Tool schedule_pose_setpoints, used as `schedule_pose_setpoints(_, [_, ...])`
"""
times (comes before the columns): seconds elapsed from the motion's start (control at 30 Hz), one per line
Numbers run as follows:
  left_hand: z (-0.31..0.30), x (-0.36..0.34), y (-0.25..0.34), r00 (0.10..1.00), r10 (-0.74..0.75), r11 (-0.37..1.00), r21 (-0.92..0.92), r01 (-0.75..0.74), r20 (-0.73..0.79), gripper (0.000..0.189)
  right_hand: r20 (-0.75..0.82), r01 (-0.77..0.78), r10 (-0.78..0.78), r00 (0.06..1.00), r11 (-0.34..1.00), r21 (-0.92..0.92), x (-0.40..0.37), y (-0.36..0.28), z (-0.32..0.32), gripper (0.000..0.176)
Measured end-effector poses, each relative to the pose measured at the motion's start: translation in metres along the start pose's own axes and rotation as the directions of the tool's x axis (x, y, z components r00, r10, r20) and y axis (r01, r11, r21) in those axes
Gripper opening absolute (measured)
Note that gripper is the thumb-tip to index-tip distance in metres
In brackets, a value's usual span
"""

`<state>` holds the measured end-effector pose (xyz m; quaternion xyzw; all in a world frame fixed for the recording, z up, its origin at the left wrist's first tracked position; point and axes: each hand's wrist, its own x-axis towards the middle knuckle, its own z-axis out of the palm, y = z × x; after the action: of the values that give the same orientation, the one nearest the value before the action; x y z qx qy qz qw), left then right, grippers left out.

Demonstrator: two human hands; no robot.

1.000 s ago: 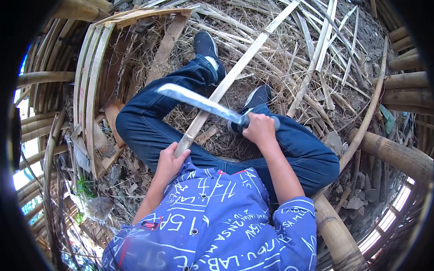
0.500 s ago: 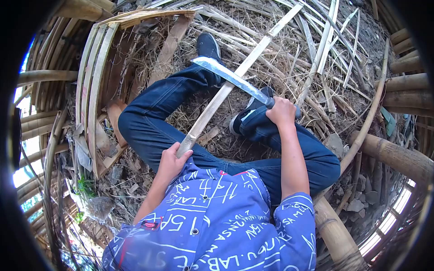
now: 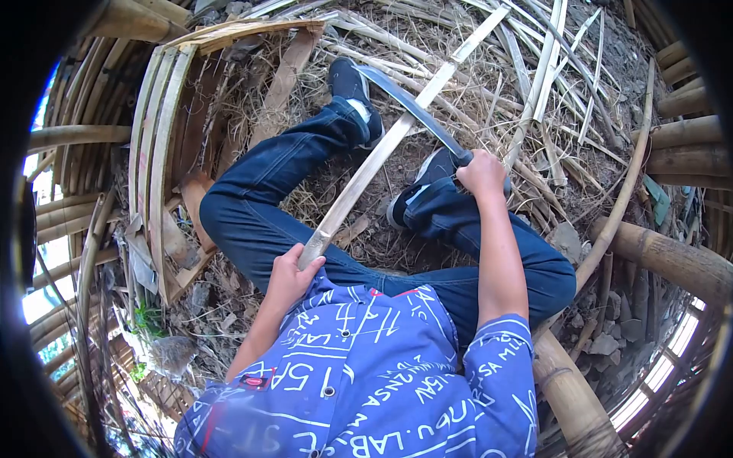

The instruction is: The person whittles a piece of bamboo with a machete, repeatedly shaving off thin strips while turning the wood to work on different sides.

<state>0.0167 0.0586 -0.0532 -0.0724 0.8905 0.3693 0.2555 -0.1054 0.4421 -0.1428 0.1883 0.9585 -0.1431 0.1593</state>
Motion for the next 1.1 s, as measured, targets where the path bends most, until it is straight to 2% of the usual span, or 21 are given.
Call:
schedule_pose_setpoints(0.13, [-0.001, 0.002, 0.0, 1.0, 0.019, 1.0, 0.0, -0.019, -0.01, 0.036, -0.114, 0.071, -0.07, 0.991, 0.997, 0.003, -0.004, -0.002, 0.003, 0.028])
schedule_pose_setpoints(0.2, [0.002, 0.003, -0.005, 0.999, 0.036, 0.999, -0.02, -0.036, -0.011, 0.036, -0.086, 0.064, -0.064, 0.994, 0.998, 0.004, -0.019, -0.01, 0.001, 0.029])
schedule_pose_setpoints(0.27, [0.002, 0.002, -0.007, 1.0, 0.017, 0.998, -0.056, -0.018, -0.004, 0.028, -0.012, 0.157, -0.157, 0.988, 0.988, -0.002, -0.036, -0.017, 0.006, 0.026])
schedule_pose_setpoints(0.37, [-0.001, 0.0, -0.004, 1.0, -0.008, 1.0, -0.027, 0.008, 0.013, 0.027, 0.044, 0.291, -0.29, 0.956, 0.956, -0.022, -0.05, -0.027, 0.005, 0.019])
schedule_pose_setpoints(0.47, [-0.002, -0.004, 0.0, 0.999, 0.04, 0.999, -0.034, -0.04, -0.014, 0.034, 0.014, 0.238, -0.237, 0.971, 0.969, -0.07, -0.029, -0.018, 0.003, 0.019])
schedule_pose_setpoints(0.53, [-0.002, -0.006, 0.002, 0.999, 0.038, 0.999, -0.021, -0.039, -0.009, 0.034, -0.038, 0.087, -0.088, 0.995, 0.996, -0.026, -0.005, -0.01, -0.002, 0.03])
schedule_pose_setpoints(0.6, [-0.003, -0.009, 0.001, 0.999, 0.034, 0.999, -0.007, -0.034, -0.005, 0.034, -0.022, -0.047, 0.048, 0.999, 0.998, 0.037, 0.02, 0.001, -0.005, 0.033])
schedule_pose_setpoints(0.63, [-0.003, -0.01, 0.0, 0.999, 0.034, 0.999, 0.007, -0.034, -0.003, 0.034, -0.037, -0.064, 0.067, 0.997, 0.995, 0.07, 0.027, 0.005, -0.003, 0.033])
schedule_pose_setpoints(0.73, [-0.003, -0.008, 0.002, 0.999, 0.044, 0.998, 0.033, -0.044, -0.004, 0.034, -0.093, -0.013, 0.01, 0.996, 0.999, -0.033, 0.03, 0.008, 0.004, 0.032])
schedule_pose_setpoints(0.8, [-0.003, -0.007, 0.002, 1.0, 0.031, 0.999, 0.024, -0.031, 0.003, 0.034, -0.097, -0.034, 0.033, 0.995, 0.999, -0.016, 0.01, 0.001, 0.003, 0.03])
schedule_pose_setpoints(0.87, [-0.003, -0.007, 0.002, 1.0, 0.029, 0.999, 0.019, -0.029, 0.005, 0.034, 0.005, 0.104, -0.105, 0.995, 0.994, 0.018, -0.011, -0.005, 0.003, 0.028])
schedule_pose_setpoints(0.9, [-0.004, -0.008, 0.002, 1.0, 0.028, 0.999, 0.016, -0.028, 0.005, 0.034, 0.006, 0.106, -0.106, 0.994, 0.994, 0.019, -0.018, -0.006, 0.004, 0.028])
schedule_pose_setpoints(0.97, [-0.004, -0.009, 0.001, 1.0, 0.023, 1.0, 0.018, -0.024, 0.006, 0.033, 0.053, 0.241, -0.239, 0.969, 0.97, -0.031, -0.027, -0.006, 0.006, 0.025])
schedule_pose_setpoints(1.07, [-0.007, -0.016, 0.001, 0.999, 0.043, 0.999, -0.005, -0.043, -0.005, 0.033, -0.016, 0.163, -0.163, 0.986, 0.986, -0.026, -0.011, 0.002, 0.006, 0.027])
schedule_pose_setpoints(1.1, [-0.01, -0.02, -0.001, 1.0, 0.028, 0.999, 0.033, -0.028, -0.005, 0.033, -0.015, 0.065, -0.065, 0.998, 0.998, -0.002, -0.003, 0.001, -0.001, 0.028])
